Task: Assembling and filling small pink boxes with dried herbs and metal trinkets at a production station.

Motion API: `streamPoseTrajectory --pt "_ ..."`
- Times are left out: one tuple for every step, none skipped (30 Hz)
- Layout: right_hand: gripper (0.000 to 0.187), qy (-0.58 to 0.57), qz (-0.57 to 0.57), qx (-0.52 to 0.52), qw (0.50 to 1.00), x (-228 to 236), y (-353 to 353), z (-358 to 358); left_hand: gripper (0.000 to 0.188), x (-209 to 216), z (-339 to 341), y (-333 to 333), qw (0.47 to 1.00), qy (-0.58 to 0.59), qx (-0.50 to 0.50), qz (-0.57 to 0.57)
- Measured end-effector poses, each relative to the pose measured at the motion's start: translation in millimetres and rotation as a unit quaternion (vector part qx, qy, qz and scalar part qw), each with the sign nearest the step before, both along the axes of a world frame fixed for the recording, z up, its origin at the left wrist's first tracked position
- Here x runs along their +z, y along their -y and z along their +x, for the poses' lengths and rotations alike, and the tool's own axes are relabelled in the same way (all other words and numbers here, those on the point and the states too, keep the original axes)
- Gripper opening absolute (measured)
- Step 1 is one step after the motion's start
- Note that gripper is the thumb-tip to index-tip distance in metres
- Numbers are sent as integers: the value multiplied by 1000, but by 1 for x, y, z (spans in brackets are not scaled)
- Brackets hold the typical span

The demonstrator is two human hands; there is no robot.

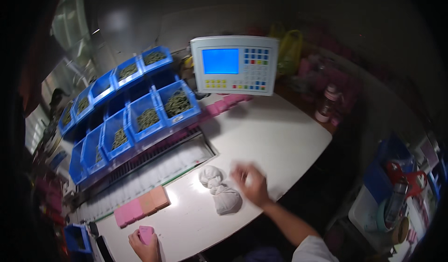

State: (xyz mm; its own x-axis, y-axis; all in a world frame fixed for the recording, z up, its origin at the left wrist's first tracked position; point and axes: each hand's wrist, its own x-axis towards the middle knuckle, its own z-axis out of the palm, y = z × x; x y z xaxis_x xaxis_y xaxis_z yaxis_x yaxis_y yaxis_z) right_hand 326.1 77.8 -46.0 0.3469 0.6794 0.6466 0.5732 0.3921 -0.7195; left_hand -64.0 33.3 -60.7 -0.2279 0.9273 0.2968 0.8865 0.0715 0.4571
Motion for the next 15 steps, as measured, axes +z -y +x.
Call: streamPoseTrajectory --pt "29 10 25 -76 997 16 -19 36 62 -2 6 -5 1000 3 -22 1" --pt "38 -2 20 -122 992 26 -40 76 60 -4 9 -9 999 -13 -38 22" --pt "45 4 84 -154 984 52 -62 95 59 -8 8 -12 998 -32 -44 44" --pt "48 41 78 -210 974 68 -82 120 59 -8 9 -14 997 -31 -53 46" --pt "48 69 108 -210 969 80 -101 145 58 -4 11 -14 997 -39 -55 49" --pt "48 96 134 -207 964 89 -119 161 58 -5 12 -17 996 -47 -53 48" --pt "48 95 136 -206 964 100 -129 167 58 -8 9 -17 996 -48 -52 50" --pt "52 30 90 -177 980 109 -138 171 58 -12 7 -18 994 -74 -48 60" --pt "56 -35 43 -144 988 113 -146 173 58 -14 5 -18 992 -101 -41 70" --pt "56 -36 45 -140 989 115 -151 176 58 -14 4 -17 992 -101 -37 72" --pt "62 -54 22 -149 987 114 -156 181 60 -13 4 -17 994 -85 -38 57" --pt "68 -72 -4 -158 985 110 -162 187 62 -12 4 -14 996 -69 -38 40" --pt "68 -72 -2 -151 986 105 -168 191 62 -13 3 -12 996 -69 -31 42" --pt "71 -22 17 -206 978 98 -178 196 54 -15 3 -12 992 -95 -30 73" --pt "75 28 38 -258 965 88 -187 204 46 -17 2 -10 987 -121 -28 103"
